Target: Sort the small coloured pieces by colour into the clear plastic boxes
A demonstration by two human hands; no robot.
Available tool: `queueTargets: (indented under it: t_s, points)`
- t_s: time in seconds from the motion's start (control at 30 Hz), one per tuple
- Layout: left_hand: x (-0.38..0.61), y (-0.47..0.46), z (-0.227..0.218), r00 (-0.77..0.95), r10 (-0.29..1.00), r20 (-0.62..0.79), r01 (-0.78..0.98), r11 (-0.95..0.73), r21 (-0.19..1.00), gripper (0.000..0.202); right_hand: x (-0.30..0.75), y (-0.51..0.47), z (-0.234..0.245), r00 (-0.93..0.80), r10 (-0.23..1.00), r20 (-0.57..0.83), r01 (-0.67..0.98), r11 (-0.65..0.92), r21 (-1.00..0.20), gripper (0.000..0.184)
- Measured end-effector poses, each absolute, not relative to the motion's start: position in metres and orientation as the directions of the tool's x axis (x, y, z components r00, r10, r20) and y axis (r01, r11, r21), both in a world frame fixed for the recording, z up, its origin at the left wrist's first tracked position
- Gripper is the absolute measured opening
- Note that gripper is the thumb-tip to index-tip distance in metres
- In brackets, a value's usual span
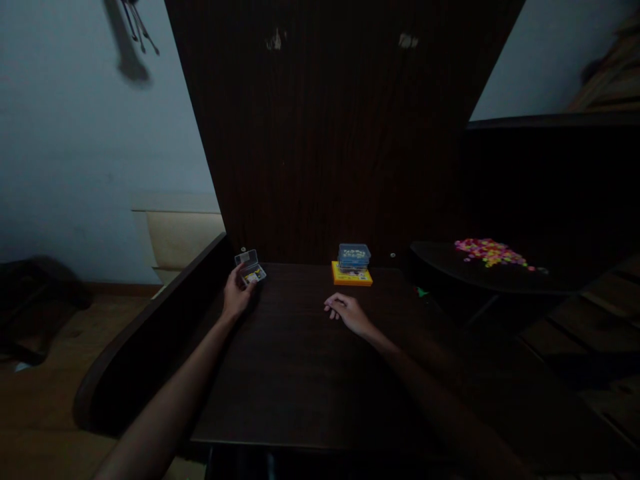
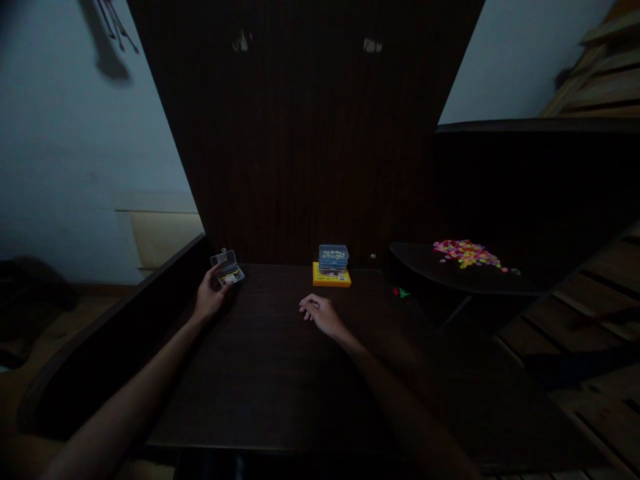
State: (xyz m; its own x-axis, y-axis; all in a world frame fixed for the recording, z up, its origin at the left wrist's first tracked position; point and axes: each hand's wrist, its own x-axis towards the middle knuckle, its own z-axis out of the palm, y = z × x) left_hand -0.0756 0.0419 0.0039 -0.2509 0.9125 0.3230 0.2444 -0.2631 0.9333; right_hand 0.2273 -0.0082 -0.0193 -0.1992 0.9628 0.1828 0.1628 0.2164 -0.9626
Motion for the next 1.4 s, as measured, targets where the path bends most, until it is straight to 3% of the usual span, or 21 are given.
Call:
queueTargets:
  t_s: [0.2, 0.33, 1.07, 1.4]
  points:
    - [-0.096, 0.039, 0.003, -0.177, 0.839, 0.515, 0.600, -0.323, 0.732, 0.057, 0.229, -0.011, -0.019, -0.233, 0.952, 0.197, 0.202, 0.245, -0.948, 0.023]
    - [-0.101, 0.033, 0.005, -0.047, 0.823, 0.566, 0.722, -0.363, 0.589, 0.054, 0.229, -0.012, -0.017, -0.237, 0.952, 0.195, 0.199, 0.244, -0.949, 0.022]
    - [-0.110, 0.028, 0.006, 0.404, 0.790, 0.461, 0.854, -0.506, 0.119, 0.045, 0.229, -0.012, -0.016, -0.231, 0.954, 0.190, 0.156, 0.229, -0.961, 0.022]
    - [-0.115, 0.032, 0.006, 0.469, 0.771, 0.430, 0.845, -0.534, 0.037, 0.048, 0.228, -0.011, -0.019, -0.231, 0.955, 0.185, 0.142, 0.222, -0.965, 0.019]
